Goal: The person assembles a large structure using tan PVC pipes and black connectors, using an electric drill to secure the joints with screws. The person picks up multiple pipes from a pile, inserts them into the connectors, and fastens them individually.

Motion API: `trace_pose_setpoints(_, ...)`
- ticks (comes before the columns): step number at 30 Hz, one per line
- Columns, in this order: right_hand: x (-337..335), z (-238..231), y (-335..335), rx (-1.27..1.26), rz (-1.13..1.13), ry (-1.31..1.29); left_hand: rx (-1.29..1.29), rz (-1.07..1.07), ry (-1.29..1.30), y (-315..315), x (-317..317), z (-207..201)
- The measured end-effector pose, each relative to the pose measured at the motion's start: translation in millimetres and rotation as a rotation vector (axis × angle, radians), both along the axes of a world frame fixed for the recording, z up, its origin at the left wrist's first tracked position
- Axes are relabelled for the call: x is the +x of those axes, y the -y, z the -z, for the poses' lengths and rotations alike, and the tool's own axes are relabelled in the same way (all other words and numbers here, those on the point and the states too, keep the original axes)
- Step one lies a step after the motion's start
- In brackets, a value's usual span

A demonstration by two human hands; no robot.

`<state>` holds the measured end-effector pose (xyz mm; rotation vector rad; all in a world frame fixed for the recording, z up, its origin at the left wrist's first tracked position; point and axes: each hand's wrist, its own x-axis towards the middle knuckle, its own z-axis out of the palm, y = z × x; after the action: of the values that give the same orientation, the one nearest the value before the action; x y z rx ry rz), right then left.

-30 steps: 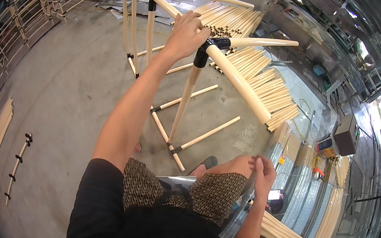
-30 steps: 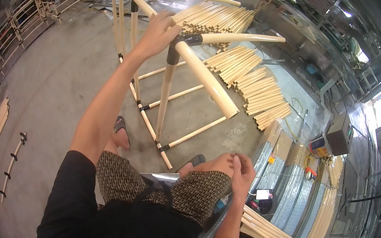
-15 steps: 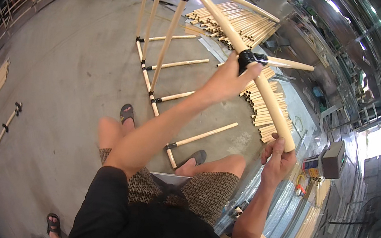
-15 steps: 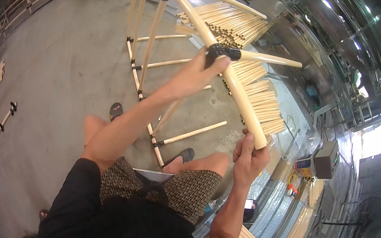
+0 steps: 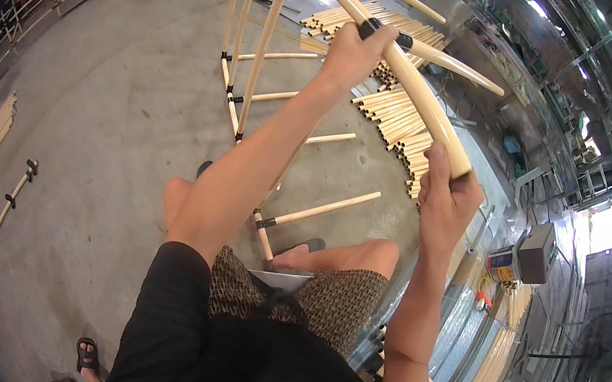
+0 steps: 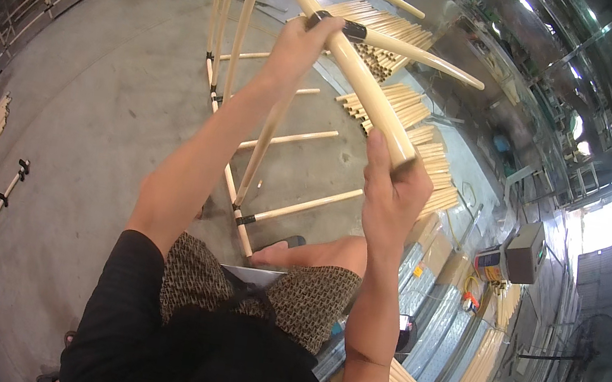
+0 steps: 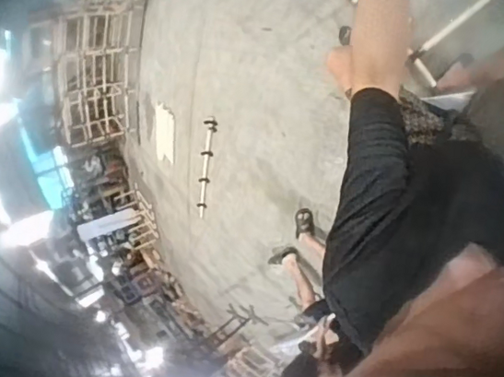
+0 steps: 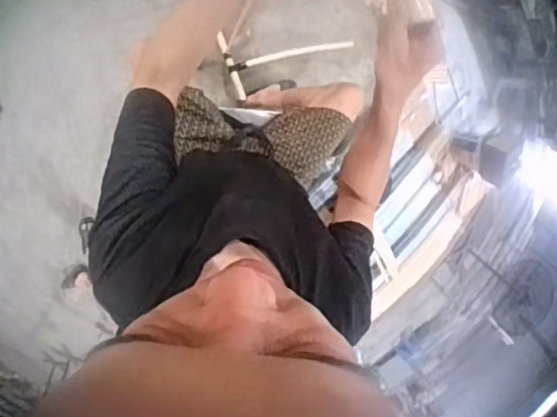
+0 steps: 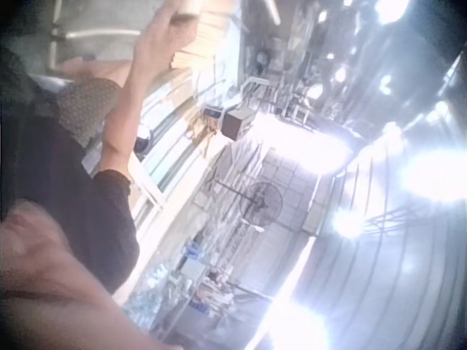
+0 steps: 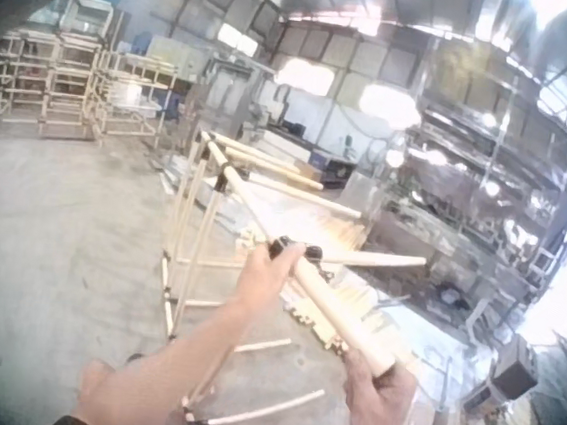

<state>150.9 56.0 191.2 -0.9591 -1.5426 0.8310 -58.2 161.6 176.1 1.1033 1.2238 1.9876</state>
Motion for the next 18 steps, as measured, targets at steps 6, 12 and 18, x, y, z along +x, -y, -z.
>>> trace_pose_setpoints(6, -44, -27, 4, 0.009, -0.08, 0.023, 0.034, 0.027, 0.028, 5, -37, -14)
trace_pose_setpoints(12, -43, -24, 6, -0.072, -0.132, -0.036, -0.002, 0.041, 0.013, 9, -35, -11)
trace_pose_setpoints(18, -53, -14, 6, -0.05, -0.098, 0.082, 0.043, 0.065, 0.093, 4, -51, 4)
